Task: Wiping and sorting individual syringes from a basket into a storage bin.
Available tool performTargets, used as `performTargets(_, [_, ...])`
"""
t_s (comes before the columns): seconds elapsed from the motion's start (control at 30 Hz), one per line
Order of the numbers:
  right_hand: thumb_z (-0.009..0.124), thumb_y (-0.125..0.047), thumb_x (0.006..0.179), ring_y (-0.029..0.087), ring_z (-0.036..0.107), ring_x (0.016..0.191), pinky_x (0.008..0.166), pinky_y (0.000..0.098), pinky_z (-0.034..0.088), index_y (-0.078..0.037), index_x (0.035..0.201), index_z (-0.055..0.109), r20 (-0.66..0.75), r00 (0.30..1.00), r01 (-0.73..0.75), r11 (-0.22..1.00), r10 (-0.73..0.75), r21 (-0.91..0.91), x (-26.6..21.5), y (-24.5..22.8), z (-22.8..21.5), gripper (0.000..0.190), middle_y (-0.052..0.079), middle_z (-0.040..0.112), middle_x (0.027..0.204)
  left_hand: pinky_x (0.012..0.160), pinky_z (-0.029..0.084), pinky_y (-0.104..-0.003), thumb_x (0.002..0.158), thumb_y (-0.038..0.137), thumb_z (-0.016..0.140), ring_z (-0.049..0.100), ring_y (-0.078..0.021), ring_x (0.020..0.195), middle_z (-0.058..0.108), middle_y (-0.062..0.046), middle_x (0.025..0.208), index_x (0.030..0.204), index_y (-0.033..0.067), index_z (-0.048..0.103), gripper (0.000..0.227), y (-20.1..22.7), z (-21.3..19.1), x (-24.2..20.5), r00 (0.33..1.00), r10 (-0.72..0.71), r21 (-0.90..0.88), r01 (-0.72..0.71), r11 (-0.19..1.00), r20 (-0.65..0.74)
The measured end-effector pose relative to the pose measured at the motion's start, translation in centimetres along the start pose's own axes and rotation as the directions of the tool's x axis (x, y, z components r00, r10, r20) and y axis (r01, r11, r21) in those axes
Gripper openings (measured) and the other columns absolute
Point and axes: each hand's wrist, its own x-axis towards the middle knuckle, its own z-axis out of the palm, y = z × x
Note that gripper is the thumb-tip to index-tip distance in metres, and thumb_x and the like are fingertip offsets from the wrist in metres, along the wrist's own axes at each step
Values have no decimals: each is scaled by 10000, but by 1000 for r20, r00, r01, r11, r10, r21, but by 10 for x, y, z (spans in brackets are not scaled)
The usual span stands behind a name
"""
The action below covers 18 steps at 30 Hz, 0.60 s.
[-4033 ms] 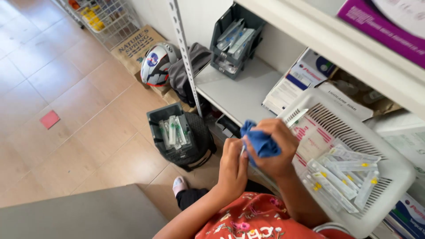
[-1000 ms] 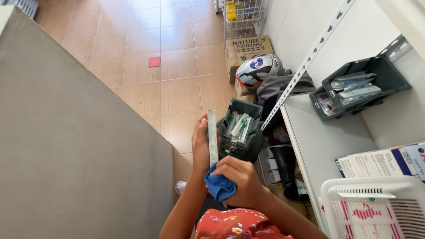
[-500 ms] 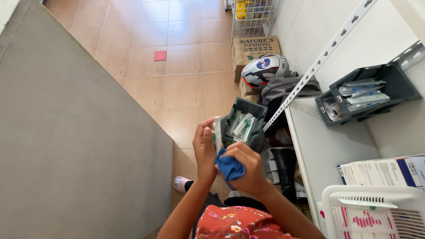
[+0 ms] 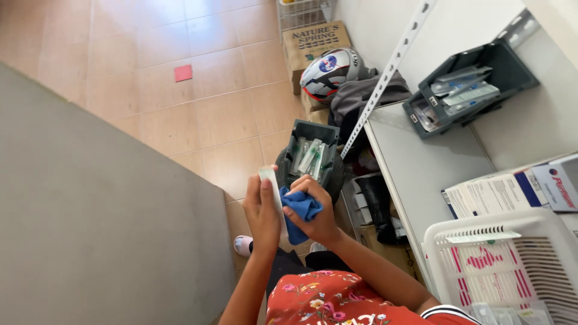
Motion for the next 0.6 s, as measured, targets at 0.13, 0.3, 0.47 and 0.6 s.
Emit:
performTargets(0.13, [761, -155, 874, 204, 620, 934, 869, 313, 497, -40, 994, 607, -94, 995, -33, 992, 22, -124, 5, 6, -11, 227, 104, 614, 1013, 950, 507, -335, 1129, 242, 399, 656, -206, 1048, 693, -121, 1152, 1236, -24, 632, 370, -3, 20, -22, 988, 71, -25, -68, 997, 137])
performTargets(0.3, [736, -144, 907, 187, 592, 918, 853, 309, 478, -34, 990, 591, -319, 944, -147, 973, 84, -179, -5, 29, -13, 200, 107, 595, 994, 1099, 380, -398, 1071, 246, 414, 502, -340, 1256, 471, -214, 1330, 1470, -65, 408, 506, -19, 38, -23, 949, 173, 116, -209, 971, 264])
performTargets(0.47, [683, -160, 922, 179, 609, 905, 844, 327, 497, -10, 1007, 605, -179, 940, -305, 951, 290, -60, -30, 83, -11, 189, 103, 621, 949, 1100, 356, -404, 1051, 208, 482, 508, -340, 1286, 529, -208, 1367, 1418, -41, 485, 444, -84, 46, 36, 962, 55, 83, -80, 993, 266])
performTargets(0.6, [780, -299, 855, 179, 654, 727, 713, 342, 537, 2, 932, 667, -123, 808, -584, 753, 576, -303, -44, 120, -35, 330, 94, 680, 800, 1016, 435, -381, 1038, 232, 508, 582, -342, 1109, 600, -208, 1173, 1472, 22, 516, 482, -198, 69, 72, 902, -209, 243, 121, 962, 377])
